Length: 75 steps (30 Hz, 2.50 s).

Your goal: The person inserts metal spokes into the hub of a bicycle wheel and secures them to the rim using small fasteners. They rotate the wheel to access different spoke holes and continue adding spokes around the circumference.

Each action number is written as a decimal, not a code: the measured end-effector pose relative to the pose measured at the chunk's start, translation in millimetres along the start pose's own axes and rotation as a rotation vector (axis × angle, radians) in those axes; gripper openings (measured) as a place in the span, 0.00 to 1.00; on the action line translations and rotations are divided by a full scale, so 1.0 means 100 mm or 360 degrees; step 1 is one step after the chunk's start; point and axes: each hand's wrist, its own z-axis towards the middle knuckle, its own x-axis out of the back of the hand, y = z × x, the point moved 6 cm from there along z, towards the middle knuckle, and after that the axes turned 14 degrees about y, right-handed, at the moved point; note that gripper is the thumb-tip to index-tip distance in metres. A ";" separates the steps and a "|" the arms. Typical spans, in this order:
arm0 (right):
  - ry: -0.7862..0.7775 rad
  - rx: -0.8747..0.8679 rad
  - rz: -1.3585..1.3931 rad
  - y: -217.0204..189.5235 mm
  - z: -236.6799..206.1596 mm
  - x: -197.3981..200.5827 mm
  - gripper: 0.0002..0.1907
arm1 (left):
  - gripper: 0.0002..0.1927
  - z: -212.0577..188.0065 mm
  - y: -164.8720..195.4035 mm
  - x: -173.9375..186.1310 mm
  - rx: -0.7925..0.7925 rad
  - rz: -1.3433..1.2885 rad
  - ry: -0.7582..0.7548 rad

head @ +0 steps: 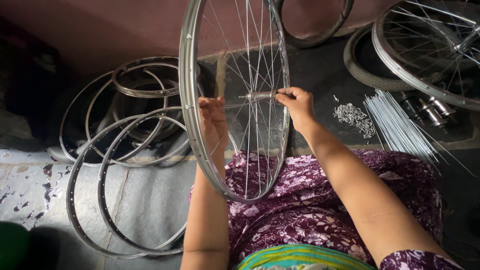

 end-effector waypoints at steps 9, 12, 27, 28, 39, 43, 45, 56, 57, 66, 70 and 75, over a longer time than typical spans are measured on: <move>-0.0022 -0.0021 0.0066 0.00 0.00 0.01 0.09 | 0.18 0.18 0.06 -0.23 0.0357 -0.0135 -0.0626; -0.0020 -0.0007 0.0044 0.01 0.00 0.00 0.09 | 0.17 0.28 0.08 -0.31 0.0425 -0.0157 -0.0853; 0.0045 -0.0040 0.0034 0.01 0.00 0.03 0.09 | 0.12 -0.28 0.41 -0.47 -0.1401 0.1285 -0.0142; 0.0045 -0.0037 0.0030 0.00 0.00 0.04 0.09 | 0.13 -0.28 0.39 -0.50 -0.1345 0.1168 -0.0195; -0.0001 -0.0025 0.0018 -0.06 -0.03 -0.03 0.09 | 0.10 -0.39 0.36 -0.59 -0.1058 0.1802 0.0073; 0.0000 -0.0025 -0.0002 -0.06 -0.04 -0.11 0.09 | 0.09 -0.41 0.46 -0.64 -0.1255 0.1899 0.0012; 0.0016 0.0001 -0.0058 -0.06 -0.04 -0.14 0.09 | 0.09 -0.39 0.47 -0.62 -0.1253 0.1842 0.0040; 0.0032 -0.0077 -0.0018 -0.04 0.01 -0.05 0.09 | 0.09 -0.18 0.31 -0.35 -0.0032 0.0540 -0.0073; 0.0029 -0.0060 -0.0041 -0.04 0.01 -0.03 0.09 | 0.10 -0.17 0.31 -0.31 -0.0035 0.0647 -0.0017; 0.0030 -0.0009 -0.0138 -0.12 -0.03 -0.07 0.10 | 0.09 -0.05 0.52 -0.37 -0.0335 0.1471 -0.0179; 0.0163 0.0912 -0.0651 -0.63 -0.23 -0.17 0.09 | 0.10 -0.07 0.53 -0.34 -0.0020 0.1274 0.0013; -0.0310 0.1873 -0.1093 -0.99 -0.78 -0.60 0.12 | 0.16 -0.19 0.53 -0.56 -0.0181 0.1607 -0.0285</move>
